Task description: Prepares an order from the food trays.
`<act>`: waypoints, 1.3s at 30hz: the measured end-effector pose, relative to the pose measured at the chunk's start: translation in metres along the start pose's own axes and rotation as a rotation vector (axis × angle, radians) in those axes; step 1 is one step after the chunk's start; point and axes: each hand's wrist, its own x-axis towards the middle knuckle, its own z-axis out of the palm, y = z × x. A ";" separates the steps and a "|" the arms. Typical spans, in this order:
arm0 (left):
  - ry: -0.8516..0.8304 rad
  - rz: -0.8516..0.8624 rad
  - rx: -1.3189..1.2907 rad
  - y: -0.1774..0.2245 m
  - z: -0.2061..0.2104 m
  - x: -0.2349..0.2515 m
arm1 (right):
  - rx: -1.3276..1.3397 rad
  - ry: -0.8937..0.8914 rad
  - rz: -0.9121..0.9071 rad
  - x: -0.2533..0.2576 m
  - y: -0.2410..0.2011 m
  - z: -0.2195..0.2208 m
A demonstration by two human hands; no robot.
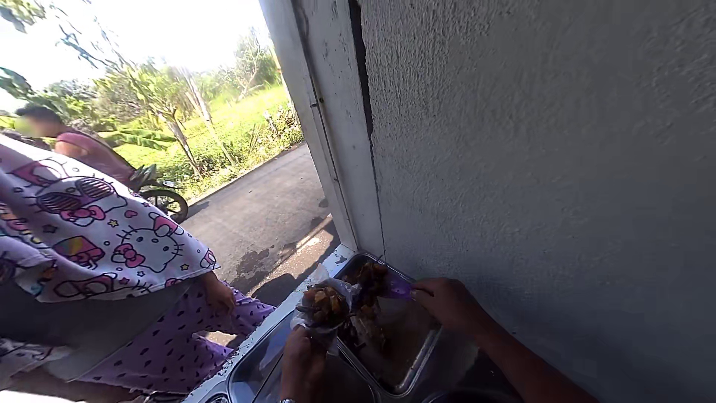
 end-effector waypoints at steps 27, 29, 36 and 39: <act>-0.077 -0.086 -0.007 -0.048 0.029 -0.003 | -0.176 0.623 -0.380 -0.055 -0.024 0.048; -0.080 -0.076 -0.001 -0.042 0.028 -0.003 | -0.221 0.454 -0.219 -0.042 -0.016 0.017; -0.069 -0.032 0.026 -0.011 0.017 -0.002 | -0.421 -0.210 0.193 0.012 -0.010 0.041; -0.076 0.009 0.052 0.006 0.012 0.001 | -0.376 -0.239 0.094 0.015 -0.017 0.101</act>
